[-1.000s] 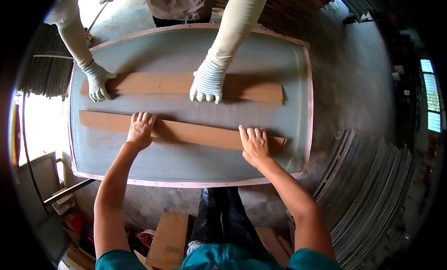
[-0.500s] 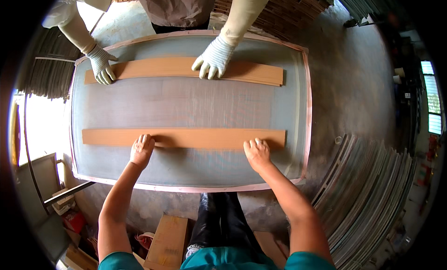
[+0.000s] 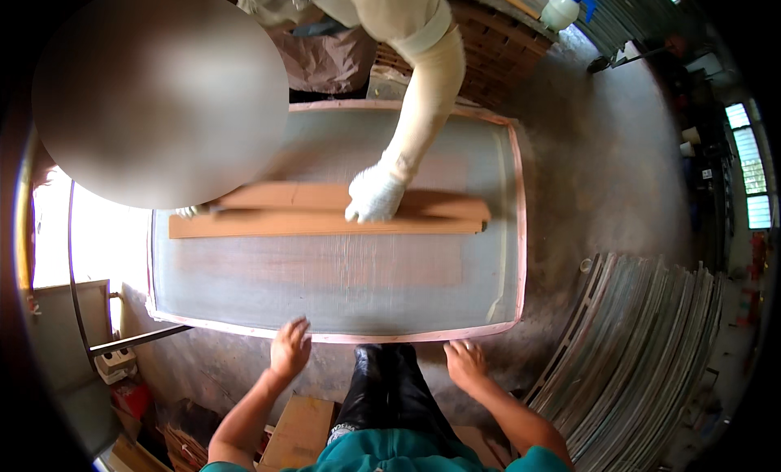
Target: The person places rectangular cardboard strips onto a large translucent frame held by a coworker. The person then lifts the frame and stacks it onto a pile of similar frames. This process is repeated multiple times with different frames.
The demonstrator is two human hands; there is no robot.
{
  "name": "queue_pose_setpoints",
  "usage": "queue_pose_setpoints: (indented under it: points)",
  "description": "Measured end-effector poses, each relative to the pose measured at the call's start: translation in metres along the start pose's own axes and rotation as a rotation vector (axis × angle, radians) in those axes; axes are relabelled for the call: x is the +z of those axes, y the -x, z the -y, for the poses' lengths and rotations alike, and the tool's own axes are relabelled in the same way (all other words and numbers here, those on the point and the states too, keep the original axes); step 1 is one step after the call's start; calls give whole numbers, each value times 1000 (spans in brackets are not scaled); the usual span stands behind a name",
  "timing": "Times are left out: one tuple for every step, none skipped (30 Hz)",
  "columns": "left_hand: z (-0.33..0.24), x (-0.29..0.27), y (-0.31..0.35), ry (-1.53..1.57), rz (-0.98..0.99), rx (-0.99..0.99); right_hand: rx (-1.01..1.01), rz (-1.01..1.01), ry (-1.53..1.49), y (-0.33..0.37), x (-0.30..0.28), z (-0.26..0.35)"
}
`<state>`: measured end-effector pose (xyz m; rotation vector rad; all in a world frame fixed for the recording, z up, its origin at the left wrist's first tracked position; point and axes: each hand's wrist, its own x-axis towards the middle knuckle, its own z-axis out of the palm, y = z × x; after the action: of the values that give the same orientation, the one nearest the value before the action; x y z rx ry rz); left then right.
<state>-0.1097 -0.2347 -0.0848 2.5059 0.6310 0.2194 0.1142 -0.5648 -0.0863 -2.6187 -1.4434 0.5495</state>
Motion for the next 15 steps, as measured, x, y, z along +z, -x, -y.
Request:
queue_pose_setpoints:
  points:
    - [-10,-4,20,2,75,-25,28,11,-35,26,-8,4]
    - [-24,-6,39,51,86,-68,107,166,-49,54,-10,2]
    - [-39,-12,58,82,112,-132,175,281,-67,75,-14,0]
    - [-49,-14,72,100,111,-146,283,411,-87,94,-21,3]
    - [-58,-14,86,130,128,-176,437,491,-161,112,-22,2]
    - [-65,-13,97,155,148,-211,491,507,-228,133,-16,-3]
    - [-68,-9,106,178,189,-264,545,519,-297,151,-4,-13]
    - [-71,-3,114,204,232,-318,599,533,-366,166,5,-23]
    - [-74,-1,120,179,253,-364,654,507,-454,178,10,-32]
    - [-77,1,123,153,276,-407,710,478,-546,190,15,-41]
    - [-77,3,128,124,303,-452,765,451,-642,201,17,-41]
    - [-72,11,134,144,273,-488,784,420,-646,210,17,-44]
    - [-64,23,139,166,244,-525,803,390,-649,211,9,-46]
    - [-65,24,140,185,221,-567,824,368,-655,214,1,-50]
    - [-66,25,140,226,269,-694,775,342,-600,217,-4,-56]
